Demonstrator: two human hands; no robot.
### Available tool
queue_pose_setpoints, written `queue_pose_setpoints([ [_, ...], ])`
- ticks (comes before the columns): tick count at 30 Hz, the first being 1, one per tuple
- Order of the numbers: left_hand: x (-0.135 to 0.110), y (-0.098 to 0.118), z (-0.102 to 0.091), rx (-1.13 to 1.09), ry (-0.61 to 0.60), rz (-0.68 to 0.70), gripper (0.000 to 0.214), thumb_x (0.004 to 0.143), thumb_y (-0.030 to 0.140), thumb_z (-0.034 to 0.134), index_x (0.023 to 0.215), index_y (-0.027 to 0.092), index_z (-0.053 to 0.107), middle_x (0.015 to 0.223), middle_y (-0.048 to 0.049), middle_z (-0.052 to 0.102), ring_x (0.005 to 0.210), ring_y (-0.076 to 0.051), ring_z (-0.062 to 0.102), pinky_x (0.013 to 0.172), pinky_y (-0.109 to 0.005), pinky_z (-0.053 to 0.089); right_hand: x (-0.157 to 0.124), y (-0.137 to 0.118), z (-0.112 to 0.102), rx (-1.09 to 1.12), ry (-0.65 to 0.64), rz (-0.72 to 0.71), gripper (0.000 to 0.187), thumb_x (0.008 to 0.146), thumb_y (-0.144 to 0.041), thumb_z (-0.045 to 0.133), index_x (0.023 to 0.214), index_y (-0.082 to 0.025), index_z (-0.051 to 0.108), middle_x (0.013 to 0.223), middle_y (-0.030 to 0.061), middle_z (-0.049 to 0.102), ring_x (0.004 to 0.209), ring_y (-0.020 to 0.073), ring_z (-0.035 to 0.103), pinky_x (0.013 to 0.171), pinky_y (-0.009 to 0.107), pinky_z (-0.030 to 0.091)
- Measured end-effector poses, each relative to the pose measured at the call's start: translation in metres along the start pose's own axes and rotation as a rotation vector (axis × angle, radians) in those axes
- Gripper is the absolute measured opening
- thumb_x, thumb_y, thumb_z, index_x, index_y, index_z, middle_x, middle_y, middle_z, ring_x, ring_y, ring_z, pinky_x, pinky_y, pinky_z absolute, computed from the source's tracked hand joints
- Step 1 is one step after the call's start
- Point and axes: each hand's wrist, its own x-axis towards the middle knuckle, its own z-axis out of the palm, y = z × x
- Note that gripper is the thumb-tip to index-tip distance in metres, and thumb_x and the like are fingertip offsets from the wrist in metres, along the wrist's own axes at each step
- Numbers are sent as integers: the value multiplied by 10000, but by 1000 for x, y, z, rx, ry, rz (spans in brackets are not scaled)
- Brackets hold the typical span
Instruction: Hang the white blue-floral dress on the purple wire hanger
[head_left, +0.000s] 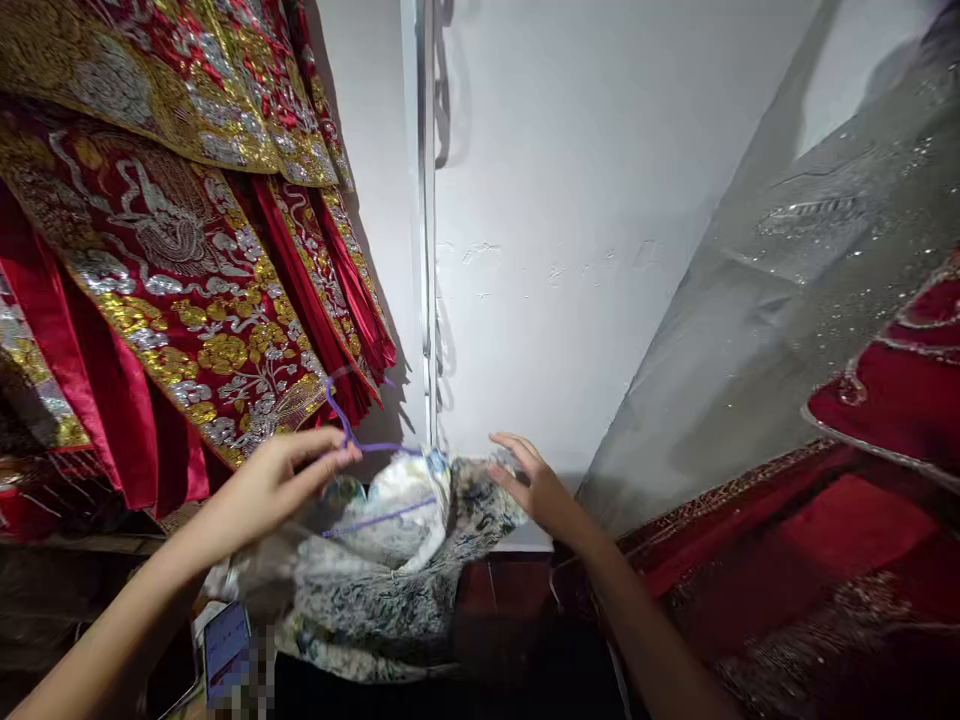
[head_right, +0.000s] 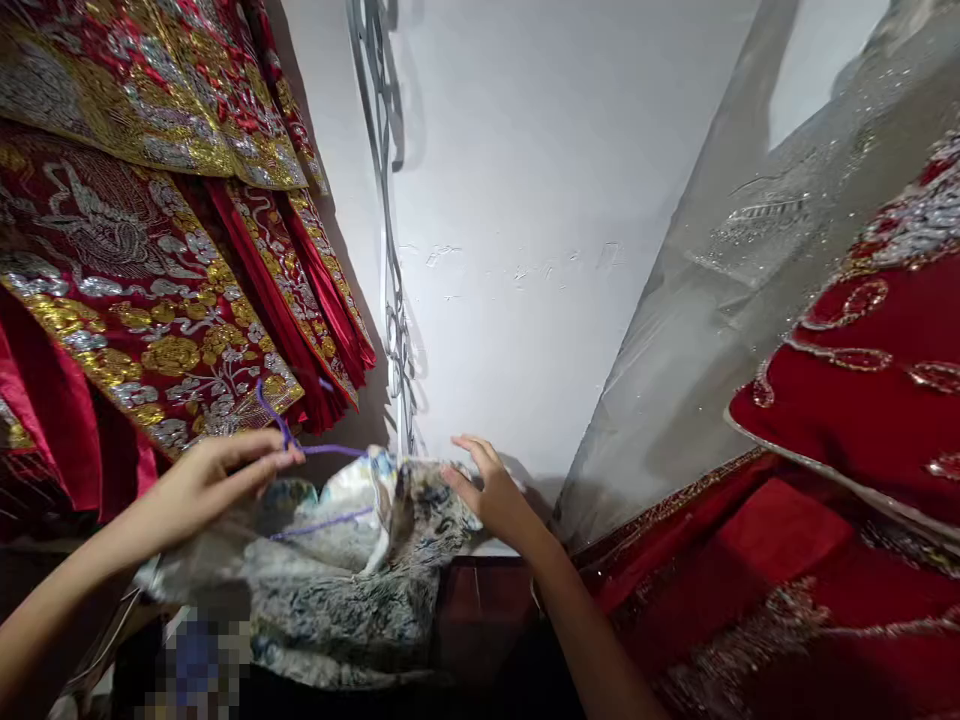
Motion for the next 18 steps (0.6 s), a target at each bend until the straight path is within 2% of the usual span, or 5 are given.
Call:
queue_pose_setpoints([
  [3,13,-22,-7,32,336,-2,231,898,411,618,884,187,673,841,-14,682,772,-170,613,713,-237,459,5,-16,-3,221,-270,81,467,926,-613,458,705,-208,530,641,3,560,584,163,553,581,286,455],
  [6,23,-31,-10,75,506,36,210,900,389,620,900,185,669,882,-18,673,827,-173,607,758,-240,449,16,-28,-2,348,-277,135,484,914,-644,454,719,-209,537,562,-15,535,472,143,497,475,266,392],
  [9,27,-30,-8,74,539,106,176,925,351,590,900,183,638,860,-10,640,801,-155,587,735,-234,437,33,-32,0,351,-75,73,453,881,-642,523,757,-207,538,574,-30,497,490,126,443,475,250,336],
  [13,25,-34,3,79,450,201,156,938,309,575,853,181,603,821,-7,620,772,-145,582,733,-237,447,42,-30,5,309,185,-109,399,844,-570,635,986,-203,569,725,-16,567,629,135,481,589,246,363],
  [18,33,-44,15,144,554,267,105,926,271,592,956,188,649,961,-50,665,909,-187,622,861,-310,476,29,-37,10,437,12,-75,375,912,-534,561,828,-175,628,688,3,557,623,136,490,579,247,359],
])
